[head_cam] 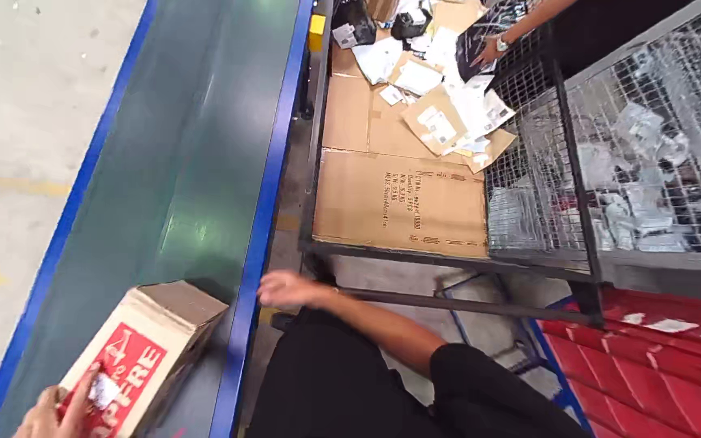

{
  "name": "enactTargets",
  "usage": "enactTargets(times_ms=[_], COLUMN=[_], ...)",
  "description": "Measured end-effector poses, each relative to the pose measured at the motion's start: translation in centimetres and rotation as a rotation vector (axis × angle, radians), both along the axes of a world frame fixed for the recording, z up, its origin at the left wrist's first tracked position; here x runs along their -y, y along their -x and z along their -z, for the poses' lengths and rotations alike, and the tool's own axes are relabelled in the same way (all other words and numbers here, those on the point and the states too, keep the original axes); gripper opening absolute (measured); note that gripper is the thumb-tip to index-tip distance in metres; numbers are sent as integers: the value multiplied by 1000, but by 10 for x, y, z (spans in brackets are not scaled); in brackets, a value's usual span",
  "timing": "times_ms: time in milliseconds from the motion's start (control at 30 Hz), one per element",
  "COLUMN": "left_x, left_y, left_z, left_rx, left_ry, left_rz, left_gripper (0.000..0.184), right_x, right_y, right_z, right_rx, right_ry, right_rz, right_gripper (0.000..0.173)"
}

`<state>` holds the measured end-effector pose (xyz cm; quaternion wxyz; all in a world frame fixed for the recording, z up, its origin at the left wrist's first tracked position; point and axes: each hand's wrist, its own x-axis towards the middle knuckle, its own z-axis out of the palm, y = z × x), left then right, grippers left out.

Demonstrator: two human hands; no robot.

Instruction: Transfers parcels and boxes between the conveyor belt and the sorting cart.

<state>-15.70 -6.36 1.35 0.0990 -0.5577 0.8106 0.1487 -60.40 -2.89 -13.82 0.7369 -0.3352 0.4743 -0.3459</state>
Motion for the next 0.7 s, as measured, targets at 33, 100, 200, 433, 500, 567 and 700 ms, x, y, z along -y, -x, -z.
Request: enactTargets(times_ms=[33, 100, 200, 433, 500, 567, 700], left_x=[15, 43, 87, 214, 236, 222, 169], left_y=[43, 127, 260, 585, 634, 645, 572], left_z=[-7, -18, -20, -28, -54, -70, -34], left_rx=[-55, -153, -326, -623, -690, -747, -779], left_ry=[-20, -42, 32, 210, 158, 102, 80], left_rz=[31, 107, 191, 468, 538, 571, 586], left_gripper=[139, 139, 142, 118, 100, 76, 50], right_x=[-9, -16, 1, 164, 222, 251, 262], right_y=[-25, -38, 7, 296, 412, 503, 568], right_z=[-1, -4, -11, -7, -6, -5, 11], right_rx=[54, 170, 260, 145, 10, -367, -669], right_ry=[-19, -8, -33, 163, 262, 199, 152], right_rz=[-84, -112, 298, 1092, 1139, 1183, 1163], right_gripper=[68, 82, 55, 63, 78, 80, 84])
